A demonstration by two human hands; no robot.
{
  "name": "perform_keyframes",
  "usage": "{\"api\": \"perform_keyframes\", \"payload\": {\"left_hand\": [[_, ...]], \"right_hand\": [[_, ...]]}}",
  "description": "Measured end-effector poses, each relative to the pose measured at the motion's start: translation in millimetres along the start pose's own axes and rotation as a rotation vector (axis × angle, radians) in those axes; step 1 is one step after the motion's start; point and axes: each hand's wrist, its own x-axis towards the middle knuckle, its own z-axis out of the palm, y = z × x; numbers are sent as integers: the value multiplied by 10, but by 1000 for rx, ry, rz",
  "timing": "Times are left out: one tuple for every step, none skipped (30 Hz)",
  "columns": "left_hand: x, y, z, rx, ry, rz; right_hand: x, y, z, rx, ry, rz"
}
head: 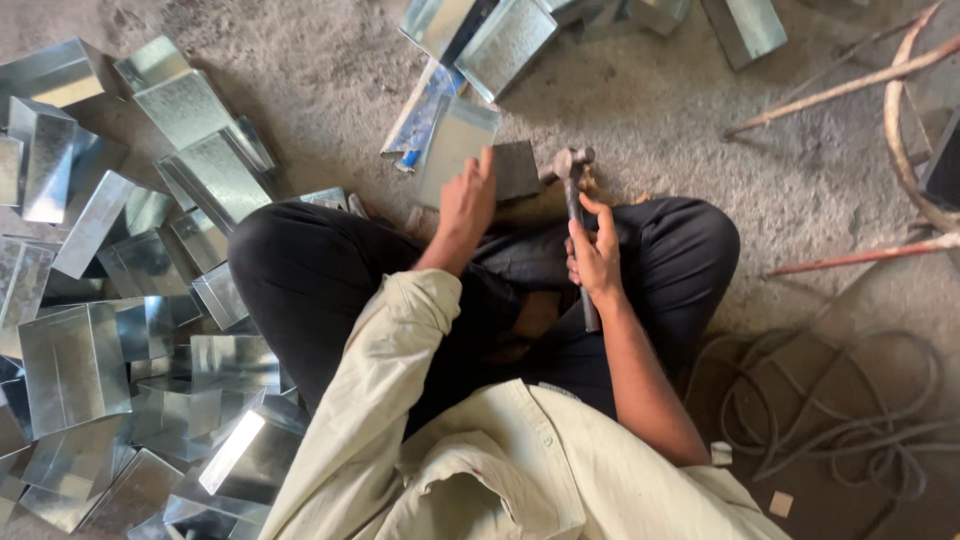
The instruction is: The person sits on the floor and repeatedly hammers rectangular metal duct pieces to flatten or shape them. They pick up pieces from a pile, place them on a wooden block, strike them with a hammer, and then move them aside.
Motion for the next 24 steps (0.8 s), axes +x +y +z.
{"api": "perform_keyframes", "payload": {"left_hand": [[-46,46,29,-119,-53,-27],[-61,60,45,-239,-105,-54],[-70,37,58,-121,20,111],[-34,-14,67,-3,146,275],[43,-59,83,114,283,439],[105,-113,106,178,221,455],[185,-191,123,244,163,470],[240,-264,143,309,105,484],[298,-324,155,310,30,440],[339,-360,155,309,-44,396],[396,-387,124,308,-119,350],[463,-427,55,327,-145,342],[387,-463,-9,336,-190,325],[323,-471,-72,346,-235,309],[285,-460,-133,280,-256,275],[260,-444,-191,215,-276,240],[261,-428,-249,152,-290,208],[235,-412,-294,152,-274,215],[245,-387,-321,150,-249,224],[241,-379,-333,148,-223,233],[257,-378,-327,158,-206,245],[266,-384,-301,167,-189,257],[272,-403,-262,178,-174,266],[282,-421,-216,144,-178,251]], "right_hand": [[-24,19,-1,-3,-1,0],[9,25,-4,2,-5,-11],[-2,49,-17,10,-1,-12],[-23,72,-30,18,2,-13],[-27,76,-35,8,15,-11],[-39,80,-16,-3,28,-10],[-34,69,15,-12,38,-12],[-63,54,41,-74,46,-63],[-90,26,78,-137,53,-122],[-119,-12,114,-198,60,-181],[-152,-56,143,-205,54,-259],[-188,-99,164,-211,48,-338],[-274,-112,168,-223,37,-396],[-304,-128,180,-211,40,-444],[-313,-131,210,-195,45,-491],[-309,-124,238,-179,49,-538],[-264,-114,266,-292,75,-587],[-209,-91,290,-405,102,-635],[-111,-77,296,-521,130,-692],[2,-57,323,-558,70,-711],[138,-53,359,-596,11,-734],[220,-63,370,-634,-48,-756],[247,-90,368,-656,-3,-779],[252,-146,374,-677,42,-803]]}}
